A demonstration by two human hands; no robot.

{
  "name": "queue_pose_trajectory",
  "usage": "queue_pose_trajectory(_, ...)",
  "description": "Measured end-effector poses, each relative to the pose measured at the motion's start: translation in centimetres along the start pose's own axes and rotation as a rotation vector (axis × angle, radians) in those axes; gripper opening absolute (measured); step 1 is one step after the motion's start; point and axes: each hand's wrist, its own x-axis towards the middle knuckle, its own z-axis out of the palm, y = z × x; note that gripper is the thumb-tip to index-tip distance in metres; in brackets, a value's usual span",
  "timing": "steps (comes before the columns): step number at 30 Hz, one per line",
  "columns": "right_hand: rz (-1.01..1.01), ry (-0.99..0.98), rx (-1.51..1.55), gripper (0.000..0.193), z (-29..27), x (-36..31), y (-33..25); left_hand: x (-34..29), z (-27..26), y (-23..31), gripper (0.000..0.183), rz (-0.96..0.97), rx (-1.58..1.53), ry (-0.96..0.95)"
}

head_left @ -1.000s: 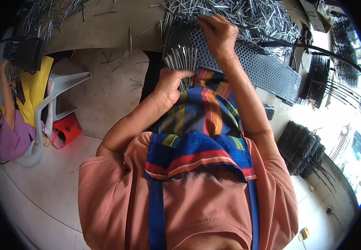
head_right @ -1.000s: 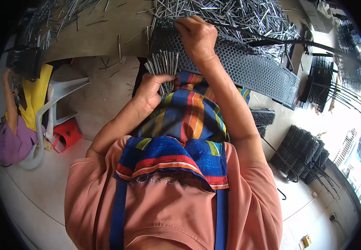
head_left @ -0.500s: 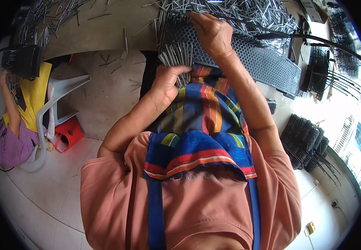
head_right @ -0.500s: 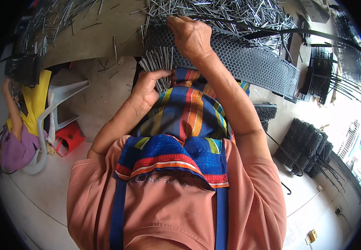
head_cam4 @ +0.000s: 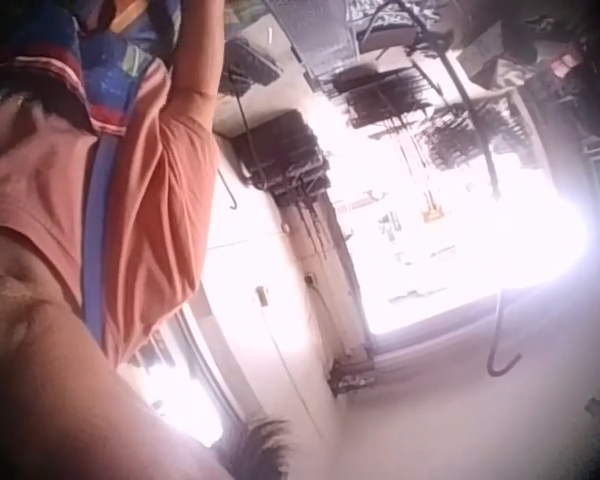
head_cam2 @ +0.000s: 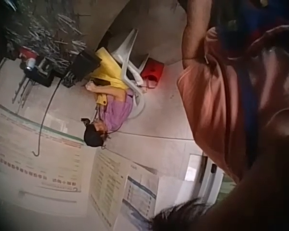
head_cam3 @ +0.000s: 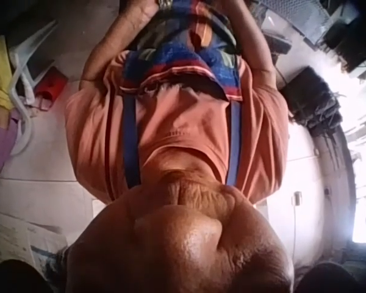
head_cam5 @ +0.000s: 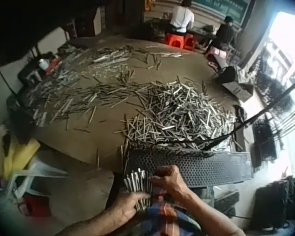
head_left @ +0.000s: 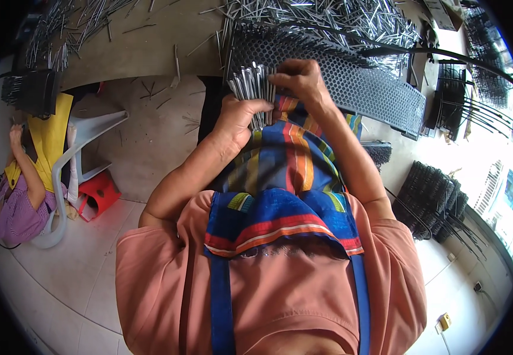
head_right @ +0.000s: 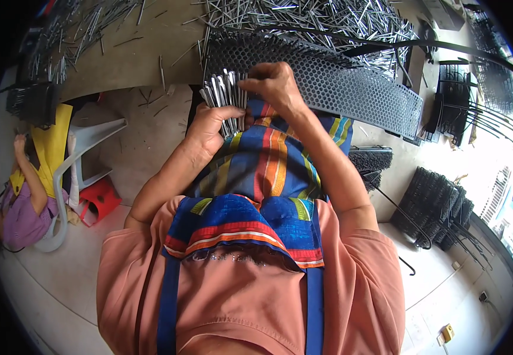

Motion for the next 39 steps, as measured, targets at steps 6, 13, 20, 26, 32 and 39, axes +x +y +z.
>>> queue_pose_trajectory(6, 0.157, 0.087, 0.378, 0.006, -1.1, -0.8, 0.1, 0.5, -1.2, -1.5, 0.019, 0.138, 0.251, 0.043)
queue_pose_trajectory(13, -0.497, 0.534, 0.258, 0.010, -2.3, 3.1, 0.3, -0.4, -0.3, -1.6, 0.013, 0.050, 0.078, 0.072)
queue_pose_trajectory(20, -0.680, 0.442, -0.086, 0.010, -2.0, 3.8, 1.0, -0.3, -0.4, -1.0, 0.011, -0.057, 0.136, 0.103)
queue_pose_trajectory(26, -0.627, 0.498, -0.320, 0.014, -1.2, 4.1, 0.6, 0.8, -0.7, -1.8, 0.012, 0.017, 0.141, 0.094)
queue_pose_trajectory(32, -0.648, 0.509, -0.562, 0.013, -1.2, 4.3, -1.3, 1.2, -0.9, -2.0, 0.012, -0.001, 0.102, 0.118)
queue_pose_trajectory(39, -0.607, 0.563, -0.548, 0.013, -1.9, 3.2, 0.0, 0.3, -0.3, -1.5, 0.011, -0.019, -0.002, 0.068)
